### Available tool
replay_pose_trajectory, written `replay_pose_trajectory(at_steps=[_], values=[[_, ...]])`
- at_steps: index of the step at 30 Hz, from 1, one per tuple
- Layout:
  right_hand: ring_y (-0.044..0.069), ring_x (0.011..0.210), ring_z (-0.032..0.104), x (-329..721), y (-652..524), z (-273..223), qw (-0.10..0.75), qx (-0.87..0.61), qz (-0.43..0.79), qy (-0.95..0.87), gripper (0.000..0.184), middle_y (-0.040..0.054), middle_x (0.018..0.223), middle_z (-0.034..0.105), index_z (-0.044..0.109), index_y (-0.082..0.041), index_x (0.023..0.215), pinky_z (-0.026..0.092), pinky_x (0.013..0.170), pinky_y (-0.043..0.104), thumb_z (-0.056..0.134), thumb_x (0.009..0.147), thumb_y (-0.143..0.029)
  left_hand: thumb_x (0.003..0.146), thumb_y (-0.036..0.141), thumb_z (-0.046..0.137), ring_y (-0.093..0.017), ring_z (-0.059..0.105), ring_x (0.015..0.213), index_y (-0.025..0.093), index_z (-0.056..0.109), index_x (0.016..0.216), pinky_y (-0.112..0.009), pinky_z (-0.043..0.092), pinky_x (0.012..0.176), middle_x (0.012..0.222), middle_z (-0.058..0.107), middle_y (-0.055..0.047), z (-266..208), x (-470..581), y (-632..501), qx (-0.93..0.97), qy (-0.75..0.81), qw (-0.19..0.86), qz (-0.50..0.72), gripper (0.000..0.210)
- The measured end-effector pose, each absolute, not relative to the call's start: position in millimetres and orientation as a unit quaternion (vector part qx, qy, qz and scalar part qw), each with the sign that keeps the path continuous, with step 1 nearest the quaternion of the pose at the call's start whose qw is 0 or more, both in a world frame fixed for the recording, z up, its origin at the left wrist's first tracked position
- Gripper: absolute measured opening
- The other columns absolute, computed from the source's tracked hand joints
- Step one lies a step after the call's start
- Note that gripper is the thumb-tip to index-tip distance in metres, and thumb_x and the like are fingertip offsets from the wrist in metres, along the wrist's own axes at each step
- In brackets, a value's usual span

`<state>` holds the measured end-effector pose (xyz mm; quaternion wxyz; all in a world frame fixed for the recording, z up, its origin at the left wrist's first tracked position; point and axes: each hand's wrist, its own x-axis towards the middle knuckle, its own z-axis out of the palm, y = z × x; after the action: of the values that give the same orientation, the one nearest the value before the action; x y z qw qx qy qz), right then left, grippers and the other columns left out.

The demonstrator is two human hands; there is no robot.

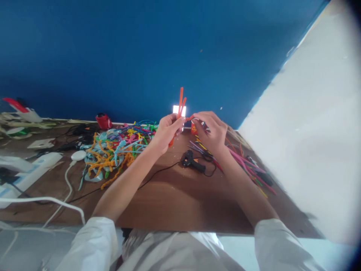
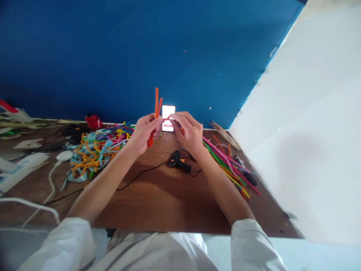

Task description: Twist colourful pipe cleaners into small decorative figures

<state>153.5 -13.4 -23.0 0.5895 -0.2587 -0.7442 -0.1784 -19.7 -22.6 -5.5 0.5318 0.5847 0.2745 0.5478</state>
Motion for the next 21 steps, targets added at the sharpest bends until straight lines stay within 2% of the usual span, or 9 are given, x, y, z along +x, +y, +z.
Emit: replay_pose_trajectory(at_steps=[5, 8, 15, 21], values=[[0.019, 0.095, 0.072, 155, -8, -28, 0.555, -0.256, -0.184, -0.77, 0.029, 0.0074, 0.111, 0.074, 0.066, -0.026, 0.122, 0.058, 0.08, 0.032, 0.059, 0.095, -0.021, 0.083, 0.039, 0.067, -0.004, 0.034, 0.046, 0.018, 0.051, 0.077, -0.02, 0.024, 0.045, 0.056, 0.043, 0.007, -5, -20, -24, 0.593, 0.278, 0.525, 0.544, 0.027], [0.019, 0.096, 0.072, 155, -7, -28, 0.546, -0.24, -0.189, -0.78, 0.031, 0.0077, 0.111, 0.074, 0.065, -0.027, 0.124, 0.057, 0.081, 0.032, 0.06, 0.094, -0.02, 0.084, 0.038, 0.067, -0.004, 0.034, 0.045, 0.018, 0.052, 0.078, -0.02, 0.024, 0.045, 0.055, 0.043, 0.007, -6, -20, -25, 0.599, 0.28, 0.519, 0.542, 0.025], [0.017, 0.082, 0.066, 152, -10, -25, 0.548, -0.272, -0.154, -0.776, 0.014, 0.0059, 0.093, 0.073, 0.069, -0.023, 0.102, 0.052, 0.07, 0.029, 0.056, 0.097, -0.024, 0.085, 0.035, 0.066, -0.004, 0.035, 0.045, 0.018, 0.05, 0.074, -0.019, 0.024, 0.045, 0.054, 0.044, 0.007, -5, -19, -26, 0.607, 0.271, 0.512, 0.545, 0.026], [0.012, 0.064, 0.055, 146, -26, -14, 0.571, -0.314, -0.024, -0.758, 0.018, 0.001, 0.076, 0.065, 0.066, -0.021, 0.084, 0.042, 0.057, 0.027, 0.06, 0.095, -0.035, 0.085, 0.036, 0.066, -0.004, 0.033, 0.045, 0.018, 0.053, 0.077, -0.02, 0.024, 0.044, 0.053, 0.044, 0.008, -2, -20, -29, 0.611, 0.262, 0.507, 0.548, 0.024]])
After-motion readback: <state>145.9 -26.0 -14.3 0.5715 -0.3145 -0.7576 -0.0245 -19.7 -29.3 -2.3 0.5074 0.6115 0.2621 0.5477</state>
